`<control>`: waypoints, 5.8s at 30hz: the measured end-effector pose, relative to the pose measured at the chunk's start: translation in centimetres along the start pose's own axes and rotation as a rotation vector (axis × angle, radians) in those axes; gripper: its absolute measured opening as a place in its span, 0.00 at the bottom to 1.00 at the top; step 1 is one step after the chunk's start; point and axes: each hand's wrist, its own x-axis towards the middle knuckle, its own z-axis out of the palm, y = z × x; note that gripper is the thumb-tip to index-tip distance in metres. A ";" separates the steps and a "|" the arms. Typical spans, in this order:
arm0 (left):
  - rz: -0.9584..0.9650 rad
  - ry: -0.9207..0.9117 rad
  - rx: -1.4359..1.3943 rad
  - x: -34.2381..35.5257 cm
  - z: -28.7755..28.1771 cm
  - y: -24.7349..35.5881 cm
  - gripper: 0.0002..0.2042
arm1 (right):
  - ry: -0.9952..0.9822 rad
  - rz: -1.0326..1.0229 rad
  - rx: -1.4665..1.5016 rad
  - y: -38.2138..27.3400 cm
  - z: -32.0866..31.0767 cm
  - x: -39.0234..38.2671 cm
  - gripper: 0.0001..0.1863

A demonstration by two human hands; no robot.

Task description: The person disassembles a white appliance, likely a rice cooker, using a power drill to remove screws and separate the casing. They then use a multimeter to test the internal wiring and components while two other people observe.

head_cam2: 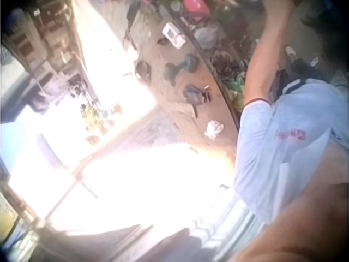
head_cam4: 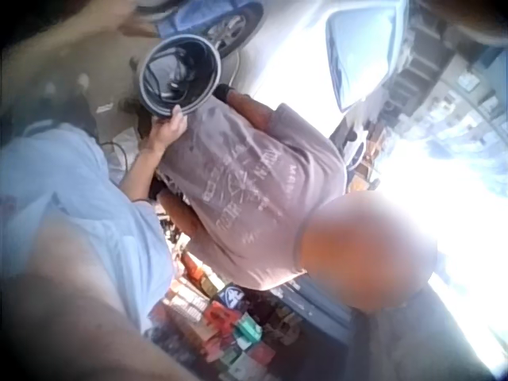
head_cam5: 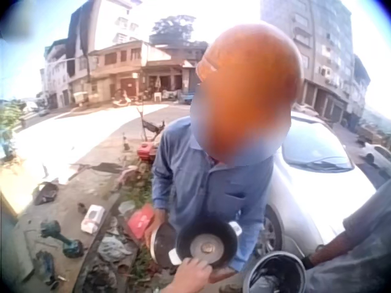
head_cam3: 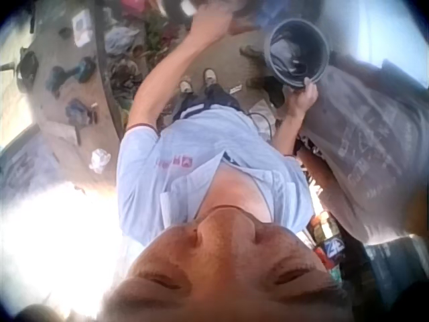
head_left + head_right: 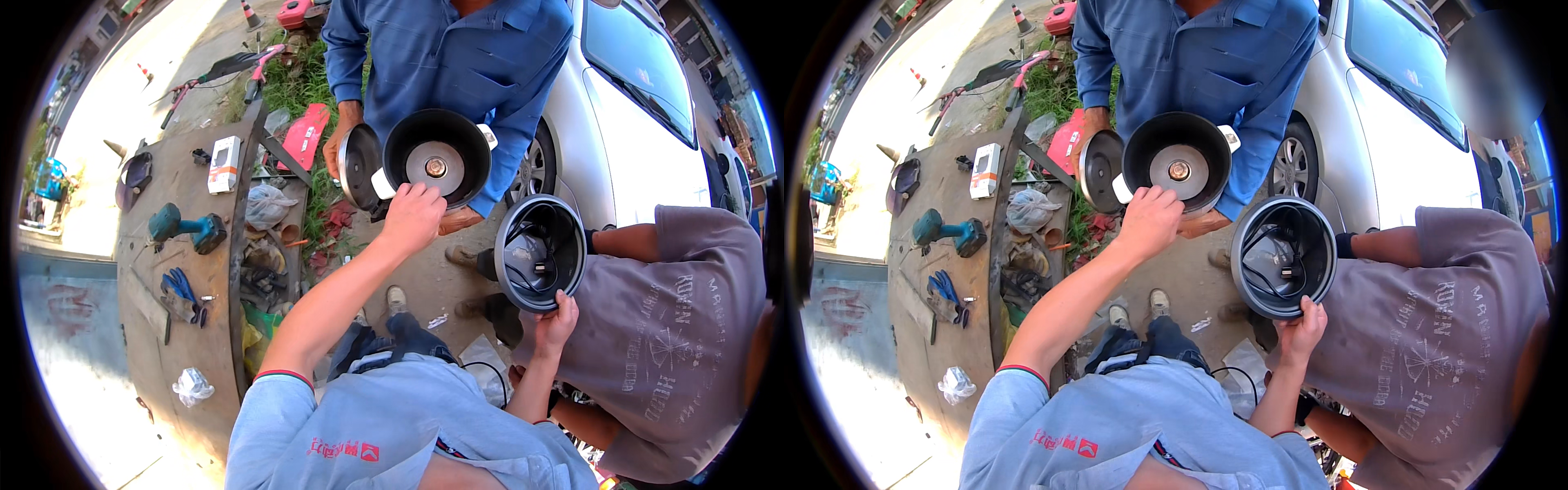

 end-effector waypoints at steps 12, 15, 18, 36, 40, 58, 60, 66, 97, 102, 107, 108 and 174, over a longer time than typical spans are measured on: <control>-0.988 0.599 -1.204 -19.0 -19.3 0.3 0.17 | -0.314 0.029 -0.100 0.2 4.2 -0.6 0.09; -1.096 0.979 -1.341 -27.2 -20.5 -1.7 0.19 | -0.418 0.052 -0.189 2.5 6.2 -1.2 0.09; -1.188 1.235 -1.491 -33.3 -22.4 -2.2 0.24 | -0.515 0.082 -0.194 5.1 10.1 -3.4 0.08; -0.696 1.852 -1.736 -61.2 -23.6 4.1 0.26 | -1.000 0.475 -0.391 18.9 30.8 -22.1 0.07; -1.043 1.824 -1.570 -61.0 -26.0 4.2 0.25 | -1.047 0.453 -0.416 23.5 35.5 -26.2 0.07; -1.274 2.057 -1.631 -60.9 -22.9 -4.9 0.25 | -1.067 0.569 -0.346 34.9 54.2 -33.7 0.09; -1.418 2.079 -1.381 -61.5 -22.9 -5.0 0.23 | -1.119 0.554 -0.344 36.4 55.4 -33.6 0.10; -1.740 2.052 -0.661 -60.6 -24.7 -3.6 0.13 | -1.212 0.599 -0.536 38.4 55.6 -32.5 0.18; -2.603 2.476 -0.506 -49.9 9.7 41.5 0.15 | -3.226 -0.025 -1.134 38.4 24.5 -42.4 0.20; -2.630 2.457 -0.572 -51.6 16.6 45.2 0.16 | -3.497 -0.337 -0.930 37.3 16.6 -51.6 0.19; -2.605 2.602 -0.633 -58.4 20.8 51.3 0.17 | -3.761 -0.693 -0.887 34.5 5.2 -62.9 0.19; -2.608 2.623 -0.616 -60.3 20.8 52.5 0.18 | -3.807 -0.744 -0.839 33.3 2.9 -65.6 0.20; -2.925 1.898 1.252 -157.7 -13.0 203.5 0.20 | -3.194 -0.903 -1.389 29.4 -100.1 -151.3 0.13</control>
